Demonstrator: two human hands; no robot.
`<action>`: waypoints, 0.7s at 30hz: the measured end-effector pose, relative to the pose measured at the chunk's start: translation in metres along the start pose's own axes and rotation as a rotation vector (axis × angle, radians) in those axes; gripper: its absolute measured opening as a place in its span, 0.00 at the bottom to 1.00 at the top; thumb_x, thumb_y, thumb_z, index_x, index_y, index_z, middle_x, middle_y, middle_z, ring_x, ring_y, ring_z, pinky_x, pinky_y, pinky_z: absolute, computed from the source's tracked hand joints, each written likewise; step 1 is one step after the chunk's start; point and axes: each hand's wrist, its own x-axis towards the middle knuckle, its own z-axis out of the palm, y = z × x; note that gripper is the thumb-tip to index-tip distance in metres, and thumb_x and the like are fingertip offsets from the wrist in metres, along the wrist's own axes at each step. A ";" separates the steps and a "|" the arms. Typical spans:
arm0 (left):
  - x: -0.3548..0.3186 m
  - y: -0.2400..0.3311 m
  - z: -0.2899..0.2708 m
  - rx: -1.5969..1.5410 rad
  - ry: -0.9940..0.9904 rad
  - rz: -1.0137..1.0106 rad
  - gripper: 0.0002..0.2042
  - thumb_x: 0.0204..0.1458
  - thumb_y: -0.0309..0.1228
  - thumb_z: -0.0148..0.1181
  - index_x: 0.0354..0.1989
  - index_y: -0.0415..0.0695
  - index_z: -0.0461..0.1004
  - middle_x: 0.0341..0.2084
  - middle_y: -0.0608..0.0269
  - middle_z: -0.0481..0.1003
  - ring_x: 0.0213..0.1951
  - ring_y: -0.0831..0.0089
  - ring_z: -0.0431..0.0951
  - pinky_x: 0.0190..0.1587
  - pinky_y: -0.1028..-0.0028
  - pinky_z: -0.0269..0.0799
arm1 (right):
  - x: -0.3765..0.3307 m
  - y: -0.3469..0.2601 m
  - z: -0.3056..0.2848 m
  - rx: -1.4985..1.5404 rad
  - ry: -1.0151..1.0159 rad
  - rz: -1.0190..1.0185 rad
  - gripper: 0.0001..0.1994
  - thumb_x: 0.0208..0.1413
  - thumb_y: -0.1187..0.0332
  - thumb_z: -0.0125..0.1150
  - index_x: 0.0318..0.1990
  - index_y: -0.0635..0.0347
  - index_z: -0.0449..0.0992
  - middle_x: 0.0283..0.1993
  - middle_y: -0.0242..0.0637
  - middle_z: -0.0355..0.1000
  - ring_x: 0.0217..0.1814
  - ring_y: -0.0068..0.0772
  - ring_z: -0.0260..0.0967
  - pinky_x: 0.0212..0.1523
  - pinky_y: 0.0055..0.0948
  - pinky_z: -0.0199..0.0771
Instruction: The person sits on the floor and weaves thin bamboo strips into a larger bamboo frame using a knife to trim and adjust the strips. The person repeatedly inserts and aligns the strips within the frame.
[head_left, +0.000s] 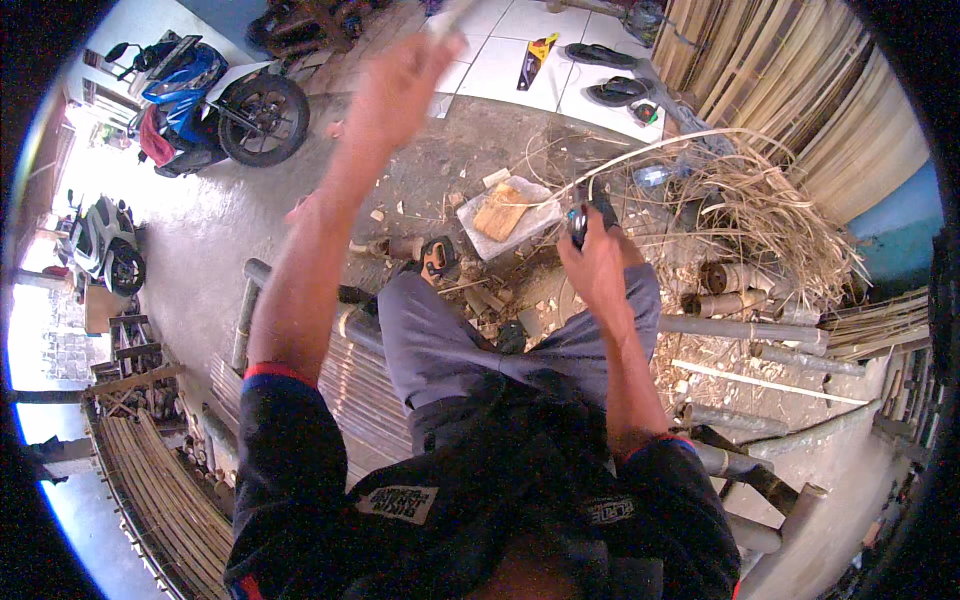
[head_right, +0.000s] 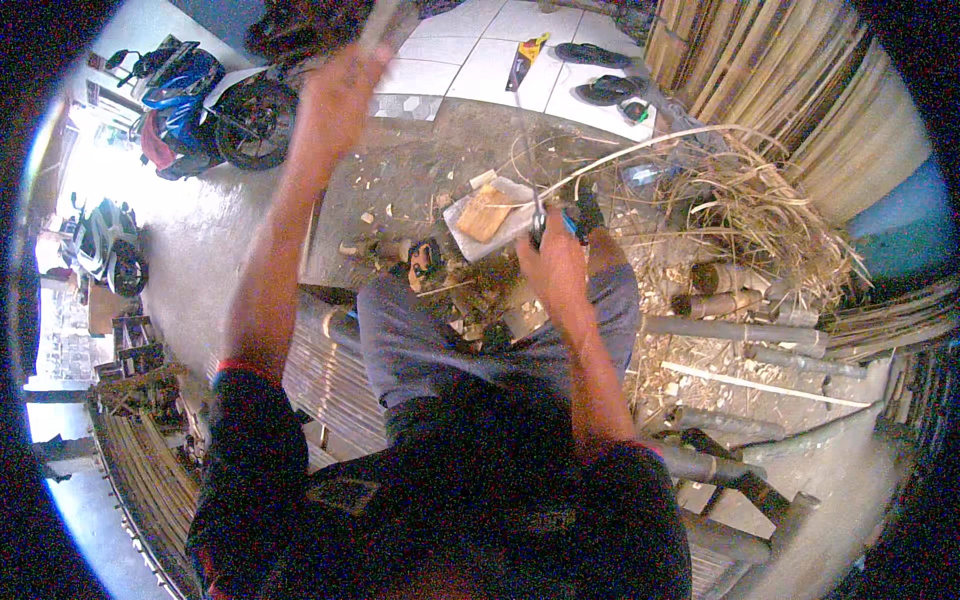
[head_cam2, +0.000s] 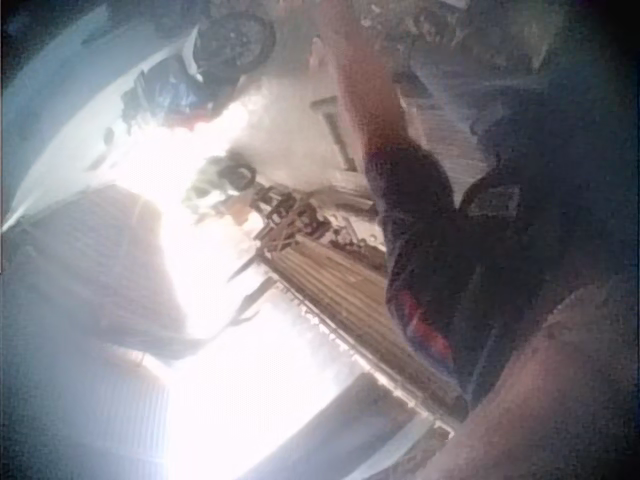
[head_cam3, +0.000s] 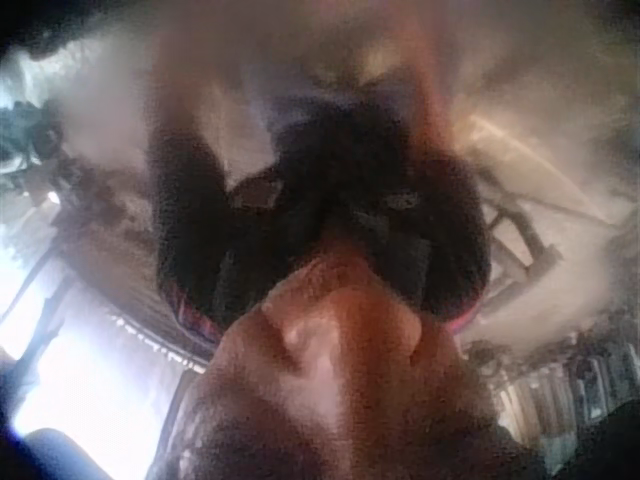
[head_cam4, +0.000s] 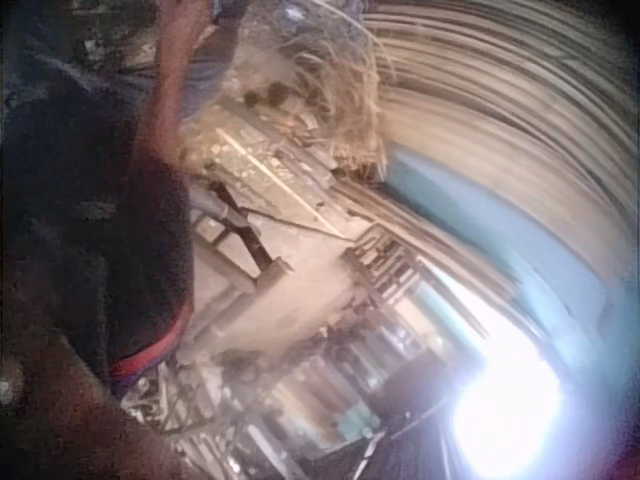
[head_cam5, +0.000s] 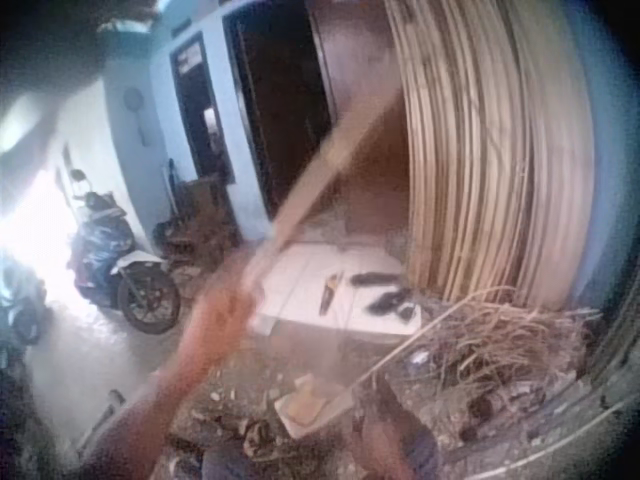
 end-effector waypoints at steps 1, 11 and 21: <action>0.017 0.003 -0.014 -0.005 0.093 0.063 0.16 0.62 0.43 0.55 0.40 0.39 0.76 0.28 0.55 0.78 0.30 0.63 0.77 0.35 0.62 0.74 | -0.014 0.012 0.013 -0.029 0.007 -0.046 0.23 0.56 0.60 0.62 0.51 0.70 0.70 0.30 0.58 0.75 0.32 0.60 0.76 0.33 0.53 0.76; 0.004 -0.013 -0.013 -0.886 0.487 -0.086 0.22 0.67 0.48 0.46 0.25 0.43 0.65 0.14 0.65 0.62 0.16 0.73 0.65 0.21 0.70 0.66 | -0.088 0.032 0.074 0.137 -0.233 0.183 0.16 0.56 0.60 0.61 0.35 0.69 0.72 0.26 0.58 0.73 0.31 0.65 0.73 0.32 0.53 0.73; -0.040 -0.025 -0.051 -0.802 0.888 -0.075 0.24 0.66 0.54 0.43 0.32 0.43 0.62 0.16 0.67 0.59 0.18 0.78 0.60 0.20 0.77 0.60 | -0.039 -0.051 0.081 0.300 -0.339 0.055 0.19 0.58 0.59 0.61 0.37 0.72 0.73 0.28 0.60 0.73 0.33 0.62 0.75 0.36 0.50 0.72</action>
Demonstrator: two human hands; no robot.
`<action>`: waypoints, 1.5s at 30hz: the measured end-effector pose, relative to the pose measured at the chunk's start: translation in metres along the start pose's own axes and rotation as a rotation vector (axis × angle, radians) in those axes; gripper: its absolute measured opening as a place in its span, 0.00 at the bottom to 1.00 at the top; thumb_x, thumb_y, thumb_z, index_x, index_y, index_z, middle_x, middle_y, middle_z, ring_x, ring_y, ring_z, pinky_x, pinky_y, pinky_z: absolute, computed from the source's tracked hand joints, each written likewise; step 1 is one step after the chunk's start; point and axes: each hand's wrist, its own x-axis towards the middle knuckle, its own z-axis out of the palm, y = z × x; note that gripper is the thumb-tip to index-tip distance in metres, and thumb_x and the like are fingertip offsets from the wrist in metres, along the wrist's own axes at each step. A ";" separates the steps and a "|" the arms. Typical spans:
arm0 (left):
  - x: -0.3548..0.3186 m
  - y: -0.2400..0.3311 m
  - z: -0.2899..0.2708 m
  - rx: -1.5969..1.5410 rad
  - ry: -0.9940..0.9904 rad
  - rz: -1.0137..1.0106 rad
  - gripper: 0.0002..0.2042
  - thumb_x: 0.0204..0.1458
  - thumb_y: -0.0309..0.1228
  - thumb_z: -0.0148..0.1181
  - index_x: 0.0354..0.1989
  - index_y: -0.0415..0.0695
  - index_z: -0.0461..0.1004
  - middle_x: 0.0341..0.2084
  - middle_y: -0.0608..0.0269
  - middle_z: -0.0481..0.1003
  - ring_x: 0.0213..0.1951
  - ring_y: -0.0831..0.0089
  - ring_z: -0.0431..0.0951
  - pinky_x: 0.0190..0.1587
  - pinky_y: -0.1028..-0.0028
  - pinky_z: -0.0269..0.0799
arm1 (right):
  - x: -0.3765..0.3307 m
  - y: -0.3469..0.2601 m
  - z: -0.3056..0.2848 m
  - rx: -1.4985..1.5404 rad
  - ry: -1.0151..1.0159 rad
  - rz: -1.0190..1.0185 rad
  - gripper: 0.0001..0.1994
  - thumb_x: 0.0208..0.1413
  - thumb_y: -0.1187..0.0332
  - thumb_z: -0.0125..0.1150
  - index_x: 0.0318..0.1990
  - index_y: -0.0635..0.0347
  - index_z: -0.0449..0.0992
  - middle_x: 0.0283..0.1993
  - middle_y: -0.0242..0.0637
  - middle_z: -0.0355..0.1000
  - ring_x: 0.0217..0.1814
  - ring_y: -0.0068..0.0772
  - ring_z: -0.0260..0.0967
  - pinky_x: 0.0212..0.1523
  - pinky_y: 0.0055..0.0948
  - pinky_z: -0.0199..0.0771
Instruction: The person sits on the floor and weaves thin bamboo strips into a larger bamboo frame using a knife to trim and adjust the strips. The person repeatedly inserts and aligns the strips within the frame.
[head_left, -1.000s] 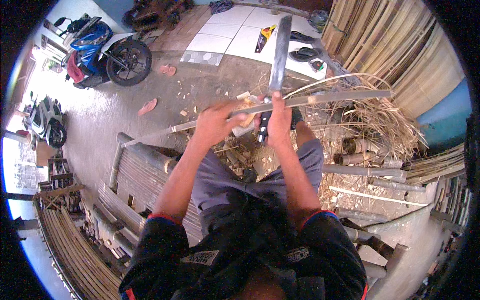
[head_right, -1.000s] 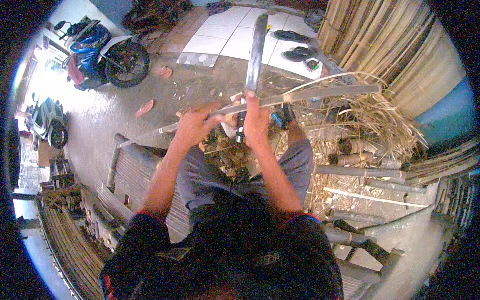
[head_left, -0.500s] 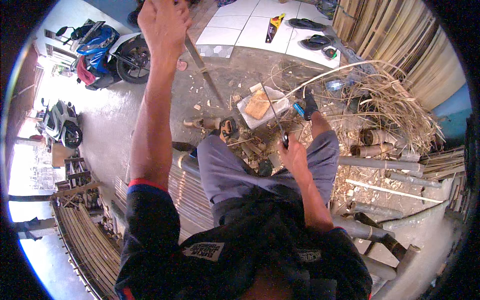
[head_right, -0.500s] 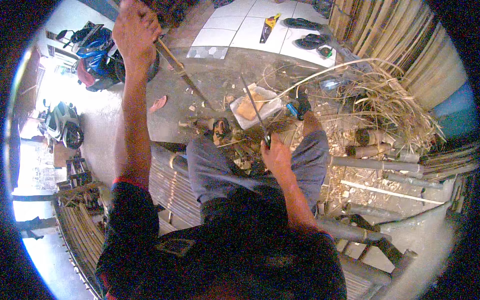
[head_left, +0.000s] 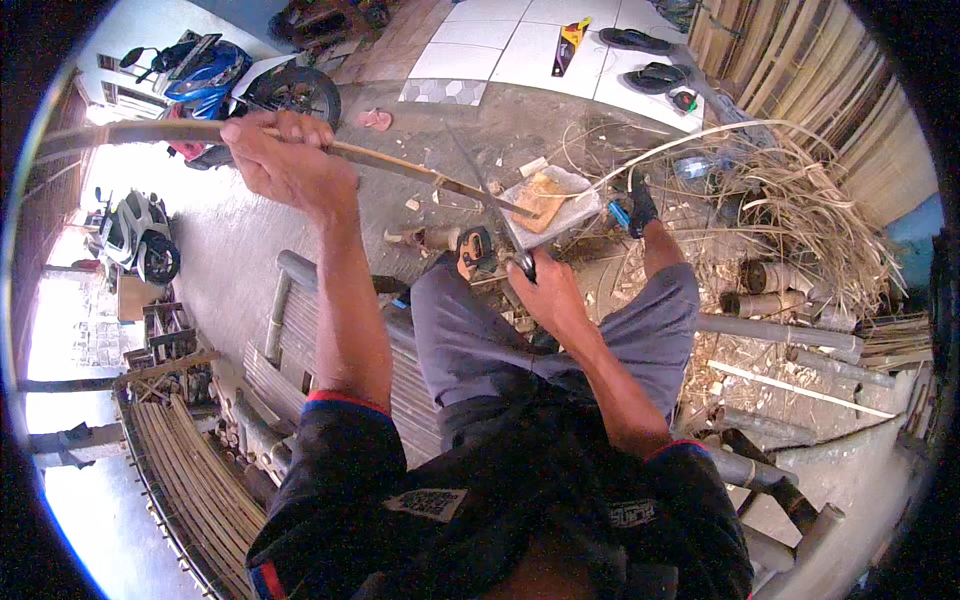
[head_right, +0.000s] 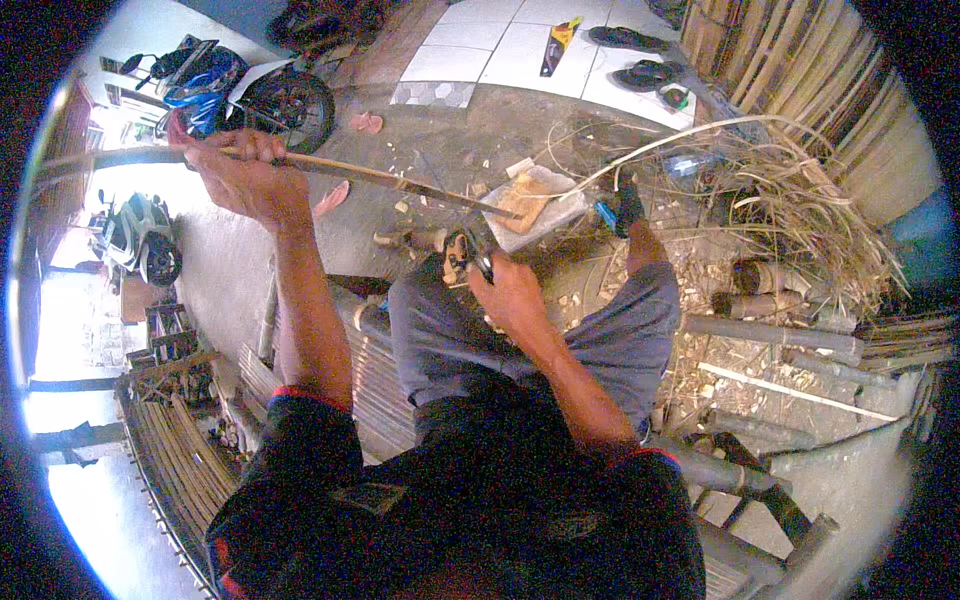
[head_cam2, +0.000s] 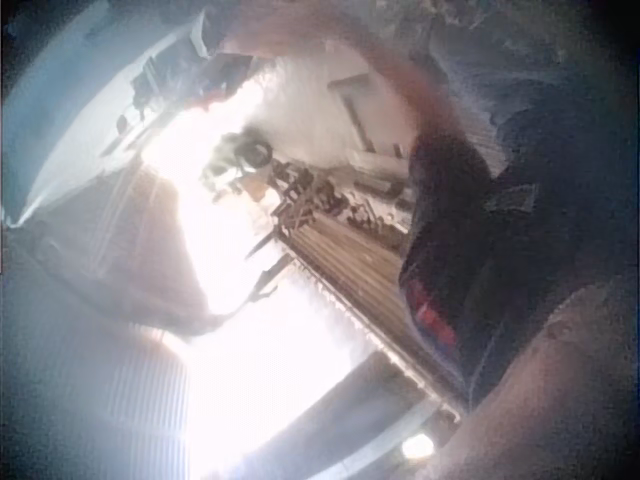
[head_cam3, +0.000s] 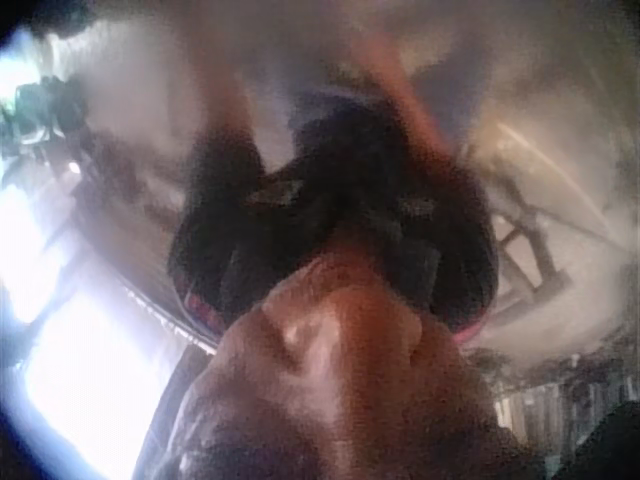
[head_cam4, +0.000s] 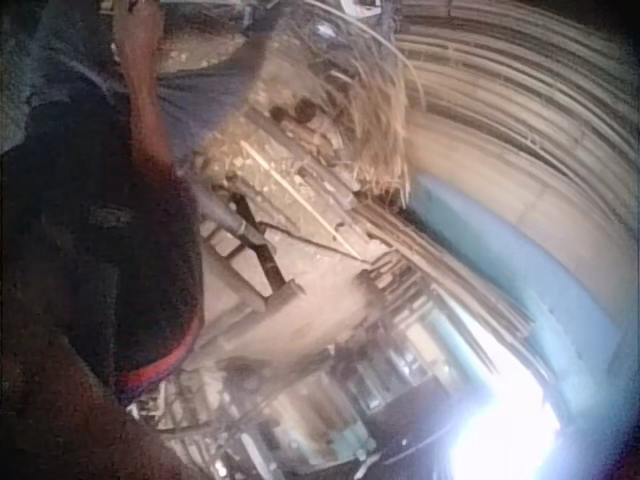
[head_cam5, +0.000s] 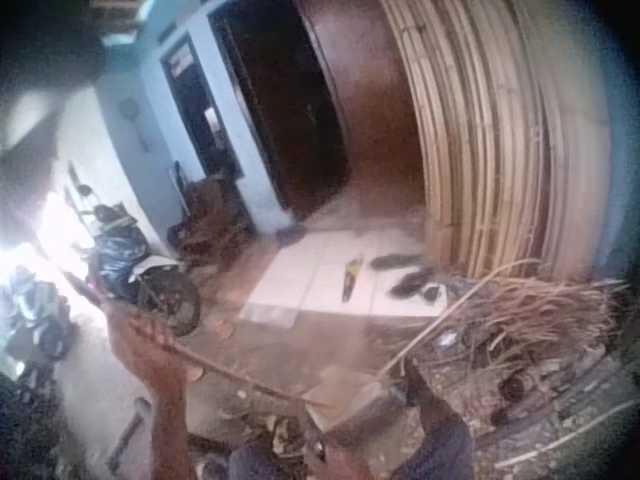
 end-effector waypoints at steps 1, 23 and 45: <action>-0.003 -0.004 -0.005 0.006 0.011 0.018 0.25 0.66 0.55 0.44 0.31 0.43 0.62 0.17 0.67 0.59 0.18 0.78 0.59 0.19 0.77 0.60 | 0.006 -0.017 -0.002 0.018 -0.012 -0.025 0.19 0.58 0.59 0.61 0.39 0.72 0.73 0.29 0.60 0.73 0.34 0.62 0.75 0.36 0.50 0.72; -0.020 -0.020 -0.003 0.290 0.135 0.129 0.26 0.64 0.60 0.41 0.23 0.50 0.55 0.10 0.69 0.55 0.11 0.79 0.54 0.13 0.78 0.46 | 0.090 -0.022 0.065 -0.024 0.049 -0.141 0.17 0.54 0.57 0.63 0.38 0.65 0.77 0.28 0.58 0.75 0.33 0.63 0.75 0.36 0.53 0.76; 0.073 -0.076 -0.081 0.581 -0.067 0.197 0.21 0.62 0.50 0.43 0.20 0.49 0.62 0.11 0.67 0.61 0.13 0.77 0.56 0.16 0.75 0.51 | 0.162 0.113 0.088 -0.202 -0.185 0.083 0.20 0.53 0.54 0.60 0.30 0.68 0.78 0.29 0.60 0.75 0.33 0.60 0.77 0.37 0.51 0.78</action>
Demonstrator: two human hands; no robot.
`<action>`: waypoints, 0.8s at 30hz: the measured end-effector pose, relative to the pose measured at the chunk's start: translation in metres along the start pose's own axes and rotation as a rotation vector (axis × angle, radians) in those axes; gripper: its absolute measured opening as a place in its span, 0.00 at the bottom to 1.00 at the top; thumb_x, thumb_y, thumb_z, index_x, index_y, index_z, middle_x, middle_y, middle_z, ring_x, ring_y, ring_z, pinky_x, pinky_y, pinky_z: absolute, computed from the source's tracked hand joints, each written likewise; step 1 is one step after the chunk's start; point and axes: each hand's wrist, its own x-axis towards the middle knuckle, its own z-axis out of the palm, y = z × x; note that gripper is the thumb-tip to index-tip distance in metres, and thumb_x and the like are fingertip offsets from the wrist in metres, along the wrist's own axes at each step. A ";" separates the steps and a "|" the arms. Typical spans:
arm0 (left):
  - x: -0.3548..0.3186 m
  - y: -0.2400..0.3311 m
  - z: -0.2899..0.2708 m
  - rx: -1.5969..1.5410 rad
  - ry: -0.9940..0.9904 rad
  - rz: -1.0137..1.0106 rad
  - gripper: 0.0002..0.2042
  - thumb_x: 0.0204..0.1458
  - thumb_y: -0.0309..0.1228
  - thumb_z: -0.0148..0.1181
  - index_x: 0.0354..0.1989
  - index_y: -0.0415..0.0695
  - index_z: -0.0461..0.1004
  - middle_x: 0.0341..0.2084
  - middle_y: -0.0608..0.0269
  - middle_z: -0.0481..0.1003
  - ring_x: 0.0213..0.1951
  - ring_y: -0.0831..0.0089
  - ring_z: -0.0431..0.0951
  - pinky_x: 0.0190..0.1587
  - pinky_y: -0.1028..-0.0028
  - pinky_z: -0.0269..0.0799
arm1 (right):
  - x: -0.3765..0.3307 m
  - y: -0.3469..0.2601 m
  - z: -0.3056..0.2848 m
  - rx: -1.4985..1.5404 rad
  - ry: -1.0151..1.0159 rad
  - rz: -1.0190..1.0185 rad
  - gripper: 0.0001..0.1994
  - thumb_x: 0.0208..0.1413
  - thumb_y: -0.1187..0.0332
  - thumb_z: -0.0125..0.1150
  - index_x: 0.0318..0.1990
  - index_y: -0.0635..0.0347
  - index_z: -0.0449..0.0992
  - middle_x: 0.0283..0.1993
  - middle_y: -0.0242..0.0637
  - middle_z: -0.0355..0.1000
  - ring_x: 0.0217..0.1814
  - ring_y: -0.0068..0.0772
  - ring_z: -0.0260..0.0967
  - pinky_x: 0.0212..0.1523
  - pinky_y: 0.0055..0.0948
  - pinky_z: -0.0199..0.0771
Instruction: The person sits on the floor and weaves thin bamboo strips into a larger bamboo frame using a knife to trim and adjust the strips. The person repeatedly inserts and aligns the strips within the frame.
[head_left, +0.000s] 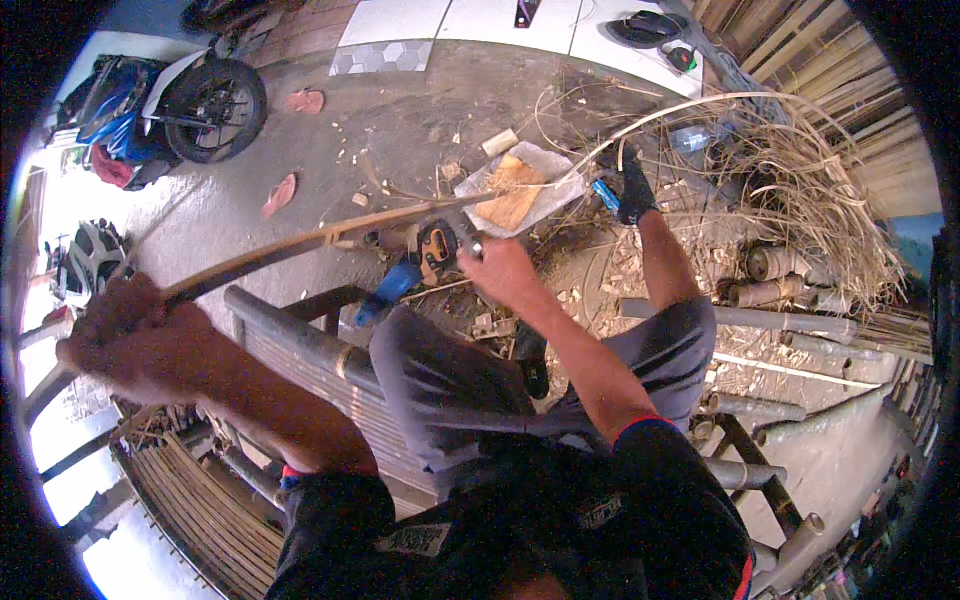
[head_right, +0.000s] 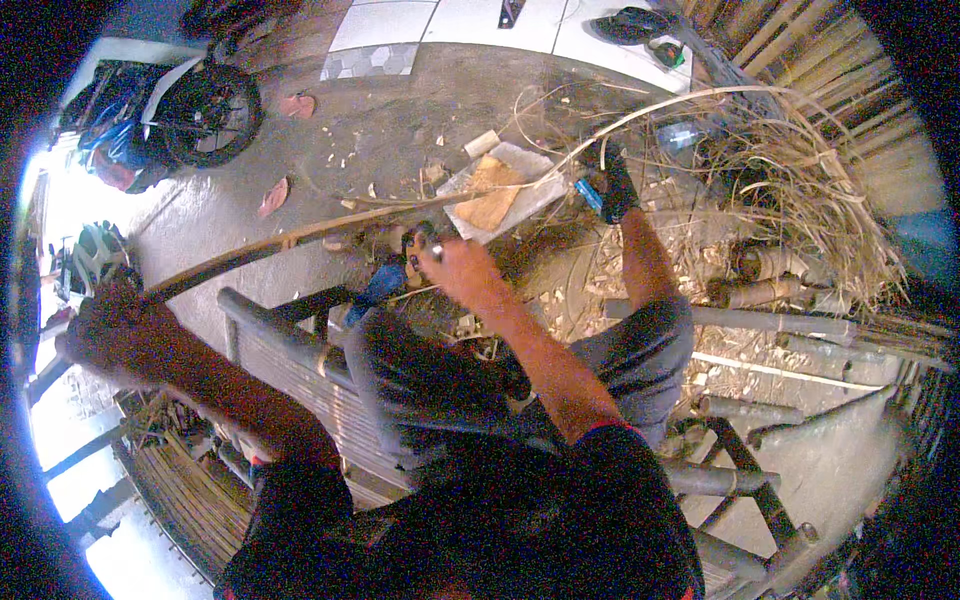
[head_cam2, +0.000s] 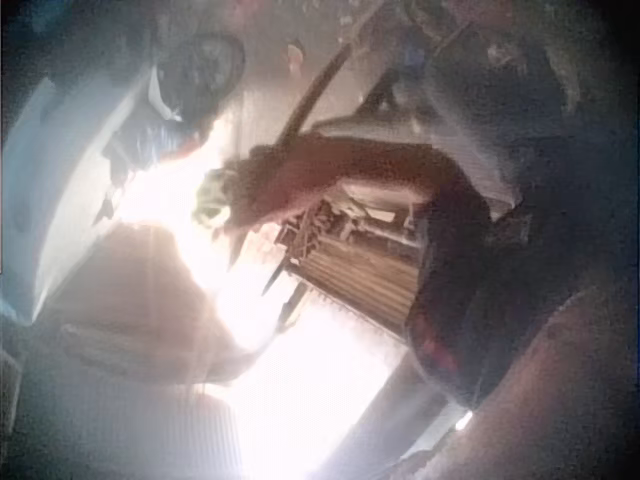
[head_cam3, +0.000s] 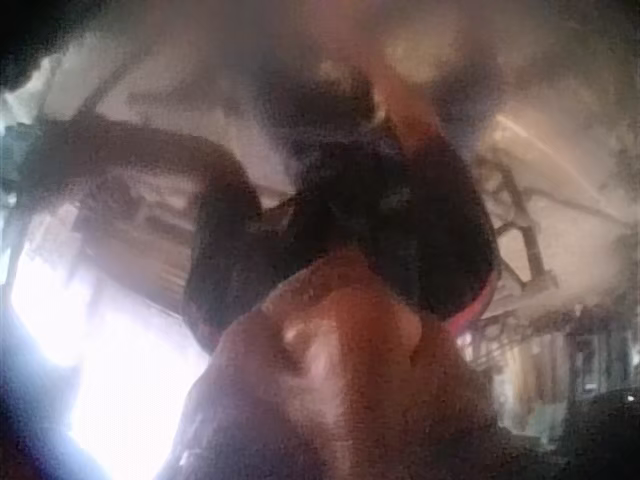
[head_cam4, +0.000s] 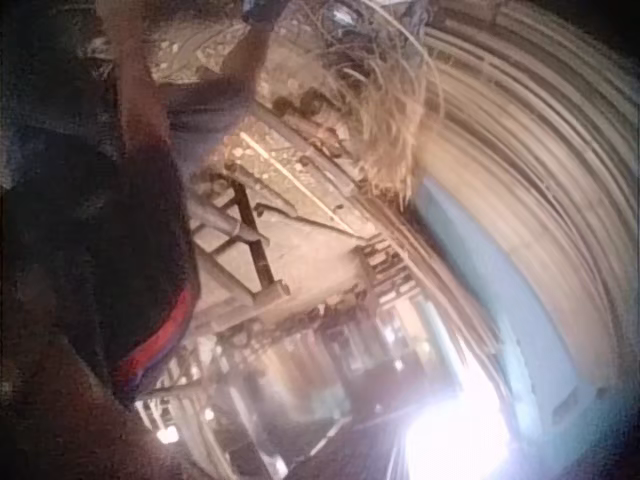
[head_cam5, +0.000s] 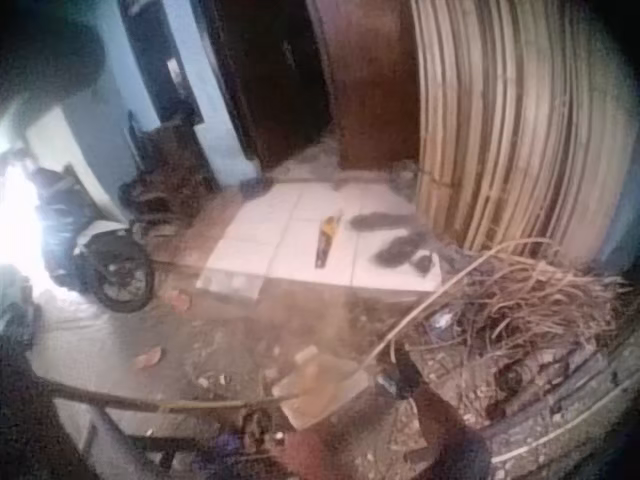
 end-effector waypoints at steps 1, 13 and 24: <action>0.000 -0.003 0.003 -0.042 0.032 -0.020 0.21 0.62 0.48 0.43 0.20 0.49 0.62 0.11 0.67 0.61 0.13 0.77 0.56 0.17 0.75 0.53 | 0.000 -0.009 0.004 -0.023 0.044 -0.022 0.21 0.53 0.53 0.60 0.30 0.68 0.78 0.29 0.60 0.75 0.33 0.60 0.77 0.37 0.50 0.78; 0.033 0.001 0.057 -0.178 0.185 -0.164 0.16 0.62 0.37 0.43 0.21 0.46 0.64 0.15 0.65 0.66 0.15 0.77 0.61 0.18 0.77 0.58 | 0.031 0.193 0.074 -0.037 0.055 0.426 0.18 0.50 0.52 0.64 0.32 0.61 0.80 0.30 0.51 0.78 0.28 0.56 0.77 0.32 0.47 0.79; 0.008 0.023 0.080 -0.293 0.149 -0.136 0.22 0.65 0.53 0.42 0.30 0.47 0.65 0.17 0.73 0.58 0.16 0.81 0.55 0.16 0.78 0.52 | -0.019 0.226 0.101 -0.457 0.260 -0.030 0.06 0.54 0.66 0.59 0.29 0.57 0.77 0.19 0.46 0.71 0.22 0.49 0.73 0.24 0.48 0.71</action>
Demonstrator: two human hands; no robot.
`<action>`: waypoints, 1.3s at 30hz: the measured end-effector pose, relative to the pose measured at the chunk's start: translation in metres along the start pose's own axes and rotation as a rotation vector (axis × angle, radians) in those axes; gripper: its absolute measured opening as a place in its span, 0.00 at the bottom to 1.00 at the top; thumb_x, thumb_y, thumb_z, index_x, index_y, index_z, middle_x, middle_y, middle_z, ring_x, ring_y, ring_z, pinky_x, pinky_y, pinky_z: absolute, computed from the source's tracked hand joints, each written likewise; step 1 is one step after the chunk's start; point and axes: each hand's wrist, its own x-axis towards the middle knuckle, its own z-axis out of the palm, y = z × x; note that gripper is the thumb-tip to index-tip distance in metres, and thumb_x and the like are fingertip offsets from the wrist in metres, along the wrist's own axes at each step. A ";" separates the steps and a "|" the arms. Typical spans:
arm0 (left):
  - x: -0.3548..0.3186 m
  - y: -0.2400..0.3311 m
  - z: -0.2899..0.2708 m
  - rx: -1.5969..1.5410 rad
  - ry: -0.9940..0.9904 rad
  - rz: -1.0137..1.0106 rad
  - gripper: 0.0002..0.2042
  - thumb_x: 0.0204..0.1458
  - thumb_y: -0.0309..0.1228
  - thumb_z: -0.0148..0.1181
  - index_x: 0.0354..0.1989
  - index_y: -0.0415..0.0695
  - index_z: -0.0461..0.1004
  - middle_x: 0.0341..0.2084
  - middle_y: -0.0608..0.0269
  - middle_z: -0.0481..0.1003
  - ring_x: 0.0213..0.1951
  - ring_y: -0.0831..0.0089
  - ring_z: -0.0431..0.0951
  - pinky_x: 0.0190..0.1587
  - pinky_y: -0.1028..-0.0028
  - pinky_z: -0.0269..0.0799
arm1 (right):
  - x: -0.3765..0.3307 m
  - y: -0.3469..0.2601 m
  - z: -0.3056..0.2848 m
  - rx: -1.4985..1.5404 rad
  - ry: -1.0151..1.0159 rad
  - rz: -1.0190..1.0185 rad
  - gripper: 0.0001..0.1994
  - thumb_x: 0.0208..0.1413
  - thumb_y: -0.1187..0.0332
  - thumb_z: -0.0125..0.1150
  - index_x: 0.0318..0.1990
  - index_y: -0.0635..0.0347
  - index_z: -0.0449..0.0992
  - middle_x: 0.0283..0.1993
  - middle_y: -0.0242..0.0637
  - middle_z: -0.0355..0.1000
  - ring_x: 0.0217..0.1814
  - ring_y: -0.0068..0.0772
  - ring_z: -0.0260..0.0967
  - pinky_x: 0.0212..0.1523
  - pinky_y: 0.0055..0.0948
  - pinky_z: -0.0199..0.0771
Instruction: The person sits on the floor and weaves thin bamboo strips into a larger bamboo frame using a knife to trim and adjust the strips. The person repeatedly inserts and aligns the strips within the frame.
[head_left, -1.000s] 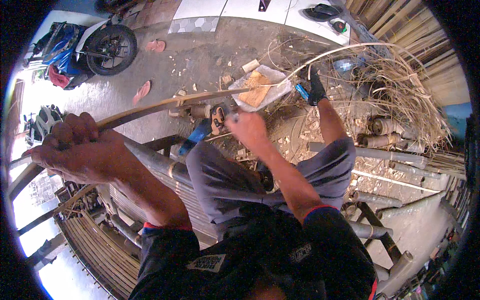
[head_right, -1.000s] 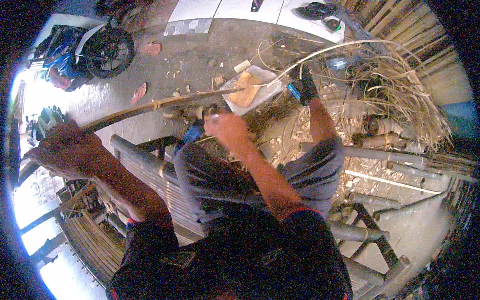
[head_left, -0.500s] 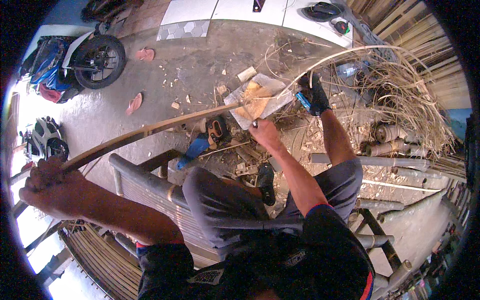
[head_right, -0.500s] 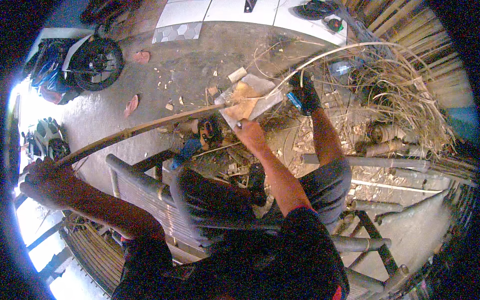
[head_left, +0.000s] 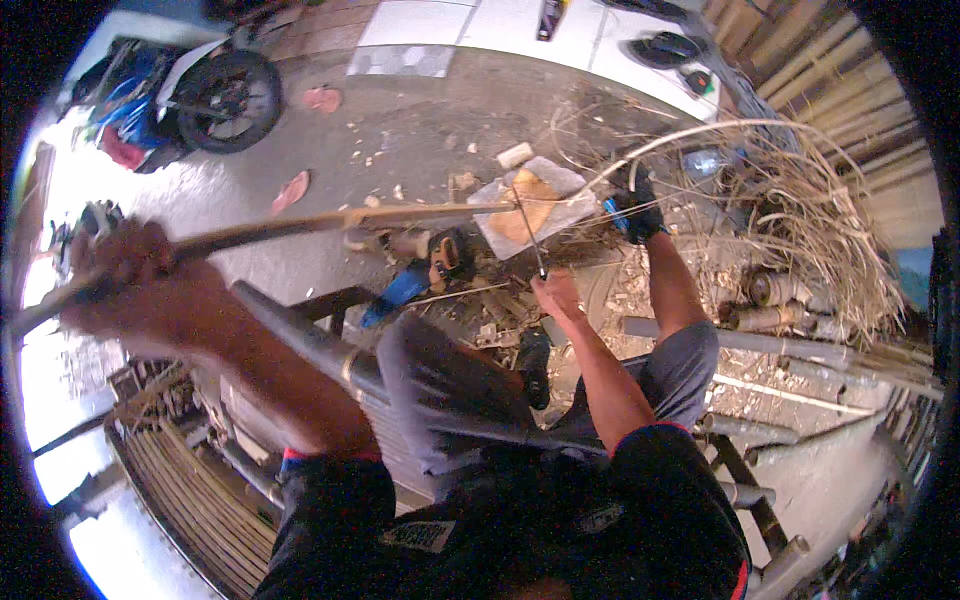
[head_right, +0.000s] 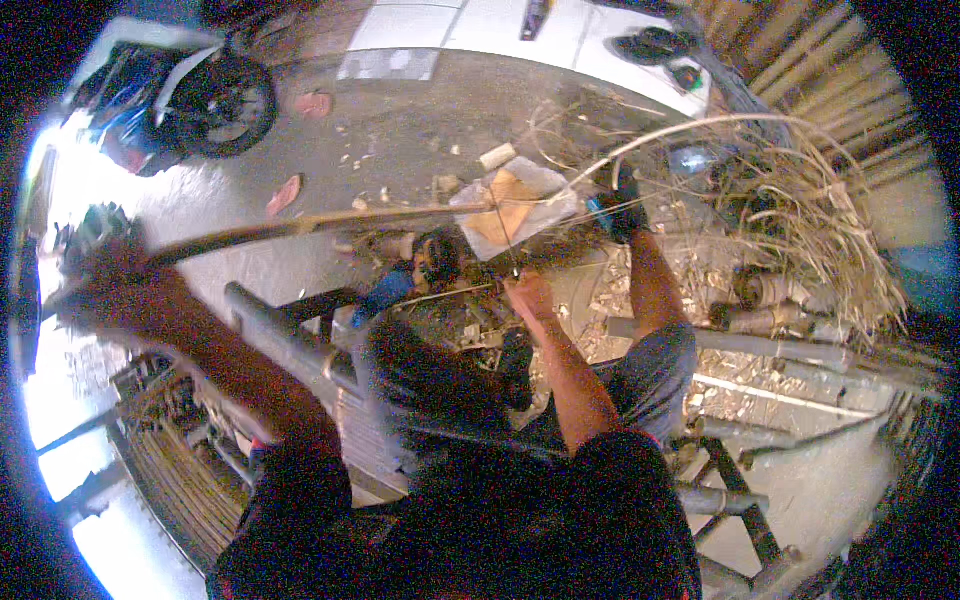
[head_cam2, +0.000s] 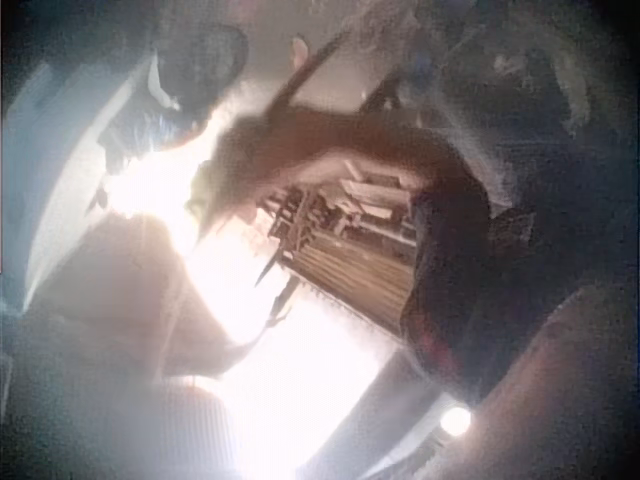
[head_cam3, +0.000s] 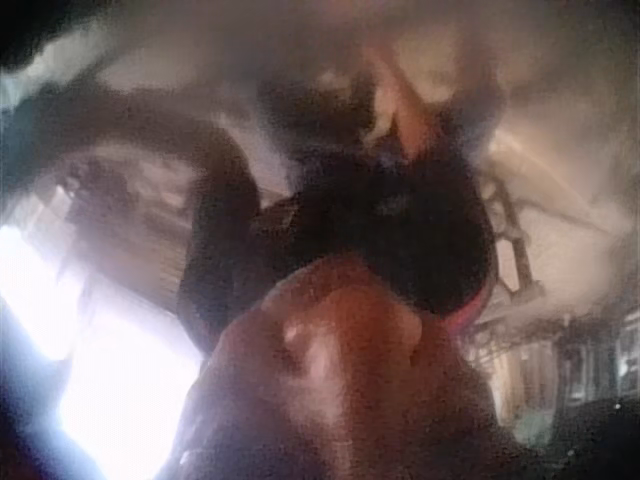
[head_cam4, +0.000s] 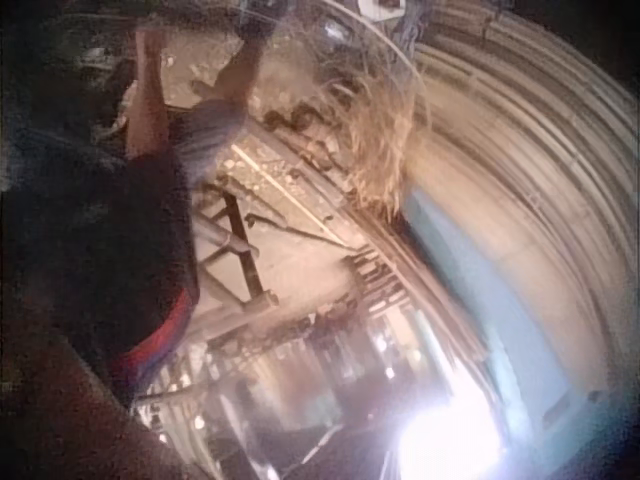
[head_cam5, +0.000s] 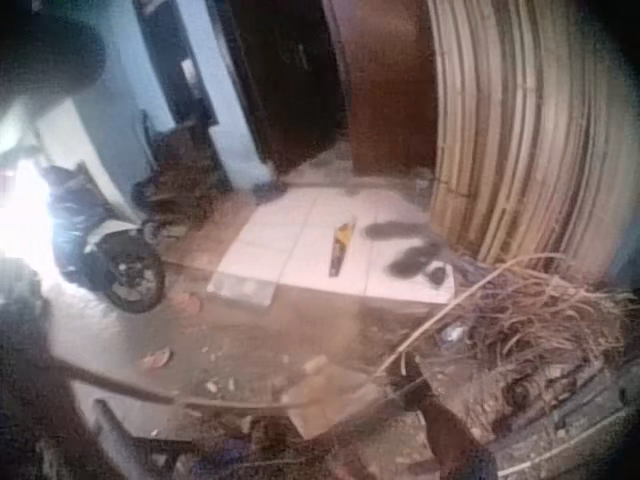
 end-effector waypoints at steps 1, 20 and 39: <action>-0.009 0.003 0.008 0.026 -0.025 0.029 0.23 0.65 0.55 0.42 0.31 0.46 0.65 0.17 0.72 0.59 0.16 0.80 0.56 0.17 0.78 0.54 | 0.004 -0.015 -0.026 -0.044 0.040 -0.105 0.05 0.54 0.67 0.59 0.31 0.56 0.77 0.19 0.45 0.71 0.22 0.49 0.73 0.22 0.47 0.70; -0.077 0.051 -0.042 0.312 -0.062 0.353 0.23 0.65 0.54 0.46 0.26 0.49 0.56 0.15 0.69 0.54 0.13 0.80 0.54 0.15 0.79 0.48 | 0.002 -0.275 -0.318 0.638 0.000 -0.174 0.16 0.54 0.59 0.63 0.41 0.65 0.77 0.28 0.57 0.75 0.32 0.60 0.76 0.34 0.49 0.76; -0.049 0.043 -0.026 0.148 -0.004 0.046 0.24 0.66 0.54 0.44 0.22 0.54 0.54 0.13 0.75 0.49 0.15 0.82 0.47 0.16 0.79 0.43 | 0.039 -0.207 -0.234 0.564 -0.032 -0.051 0.18 0.52 0.57 0.63 0.29 0.68 0.78 0.26 0.57 0.75 0.30 0.60 0.75 0.35 0.50 0.76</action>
